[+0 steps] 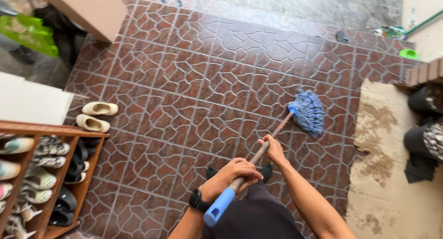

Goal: The person mops the tiled floor of an entryway using a blue fringe mop, moving it across the surface and around objects like a shoe rack and cardboard.

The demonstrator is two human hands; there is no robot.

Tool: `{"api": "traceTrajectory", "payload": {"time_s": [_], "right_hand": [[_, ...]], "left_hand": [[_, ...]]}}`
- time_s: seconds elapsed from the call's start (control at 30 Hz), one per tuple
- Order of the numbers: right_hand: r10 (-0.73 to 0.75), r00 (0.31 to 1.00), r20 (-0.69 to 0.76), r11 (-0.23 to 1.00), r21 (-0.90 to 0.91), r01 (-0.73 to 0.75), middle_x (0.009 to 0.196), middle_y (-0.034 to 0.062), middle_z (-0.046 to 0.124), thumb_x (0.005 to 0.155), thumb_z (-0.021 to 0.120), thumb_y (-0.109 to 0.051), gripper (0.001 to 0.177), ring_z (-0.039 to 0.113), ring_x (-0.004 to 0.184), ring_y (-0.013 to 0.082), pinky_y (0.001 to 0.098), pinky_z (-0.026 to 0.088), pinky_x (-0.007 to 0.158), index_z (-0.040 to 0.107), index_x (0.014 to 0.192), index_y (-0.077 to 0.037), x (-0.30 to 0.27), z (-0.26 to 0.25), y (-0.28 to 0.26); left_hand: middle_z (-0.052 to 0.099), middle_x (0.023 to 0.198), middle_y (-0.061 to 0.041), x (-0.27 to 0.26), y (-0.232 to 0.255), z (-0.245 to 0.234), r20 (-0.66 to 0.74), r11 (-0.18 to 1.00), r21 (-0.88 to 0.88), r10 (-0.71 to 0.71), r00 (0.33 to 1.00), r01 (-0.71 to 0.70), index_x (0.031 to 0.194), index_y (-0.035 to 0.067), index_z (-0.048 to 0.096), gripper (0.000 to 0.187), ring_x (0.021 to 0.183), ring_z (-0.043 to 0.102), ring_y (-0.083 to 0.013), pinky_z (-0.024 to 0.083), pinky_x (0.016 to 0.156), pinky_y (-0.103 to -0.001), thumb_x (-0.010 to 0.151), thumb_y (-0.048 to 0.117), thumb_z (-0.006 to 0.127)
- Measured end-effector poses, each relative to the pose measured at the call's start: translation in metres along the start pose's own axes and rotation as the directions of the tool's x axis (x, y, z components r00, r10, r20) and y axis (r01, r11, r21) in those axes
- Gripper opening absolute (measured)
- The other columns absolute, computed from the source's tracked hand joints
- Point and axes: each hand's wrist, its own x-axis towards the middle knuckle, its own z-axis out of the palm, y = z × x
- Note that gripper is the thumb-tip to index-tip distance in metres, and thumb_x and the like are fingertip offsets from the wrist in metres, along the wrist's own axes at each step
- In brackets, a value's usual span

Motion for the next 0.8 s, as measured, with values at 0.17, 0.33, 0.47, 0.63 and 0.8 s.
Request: {"api": "traceTrajectory", "payload": {"time_s": [0.17,0.33,0.47,0.63,0.8], "right_hand": [[-0.125,0.992,0.023,0.99,0.069,0.123,0.071,0.0147,0.068,0.09,0.073,-0.044,0.032,0.067,0.07,0.0348,0.0466,0.05,0.066,0.066,0.099,-0.013,-0.001,0.073,-0.081],[-0.207,0.974,0.097,0.966,0.18,0.187,0.082,0.0115,0.075,0.09,0.072,-0.037,0.028,0.075,0.074,0.0306,0.0435,0.054,0.064,0.065,0.104,-0.014,-0.012,0.14,-0.167],[-0.264,0.931,0.251,0.955,0.203,0.216,0.083,0.0132,0.075,0.092,0.073,-0.038,0.028,0.075,0.078,0.0323,0.0428,0.056,0.068,0.065,0.104,-0.014,-0.03,0.169,-0.21],[-0.425,0.826,0.369,0.902,0.244,0.356,0.09,0.0067,0.081,0.09,0.073,-0.034,0.023,0.075,0.087,0.0338,0.0461,0.055,0.069,0.063,0.101,-0.016,-0.062,0.162,-0.228],[-0.205,0.838,0.506,0.965,-0.041,0.261,0.085,0.014,0.075,0.09,0.07,-0.058,0.043,0.071,0.089,0.0387,0.0511,0.05,0.072,0.064,0.098,-0.017,-0.103,0.112,-0.23]], "left_hand": [[0.071,0.094,-0.002,-0.059,0.024,-0.051,-0.065,0.992,0.127,-0.003,0.998,0.011,0.107,0.012,0.075,0.016,0.097,0.068,-0.0195,0.041,0.109,-0.041,0.093,0.007,0.072],[0.068,0.084,0.0,-0.108,0.048,-0.087,-0.221,0.963,0.262,0.001,0.975,0.058,0.105,0.014,0.076,0.02,0.084,0.069,-0.0164,0.044,0.105,-0.04,0.087,0.005,0.074],[0.066,0.08,0.0,-0.14,0.071,-0.09,-0.292,0.947,0.308,0.0,0.957,0.094,0.106,0.013,0.076,0.024,0.081,0.068,-0.0163,0.046,0.103,-0.041,0.083,0.003,0.077],[0.066,0.08,0.001,-0.165,0.085,-0.068,-0.284,0.926,0.377,0.084,0.955,0.031,0.107,0.013,0.075,0.028,0.078,0.068,-0.0143,0.047,0.101,-0.043,0.081,0.005,0.081],[0.07,0.073,0.007,-0.179,0.082,-0.034,-0.404,0.892,0.451,0.175,0.898,0.03,0.103,0.019,0.076,0.021,0.073,0.07,-0.0062,0.05,0.091,-0.037,0.084,0.011,0.082]]}}
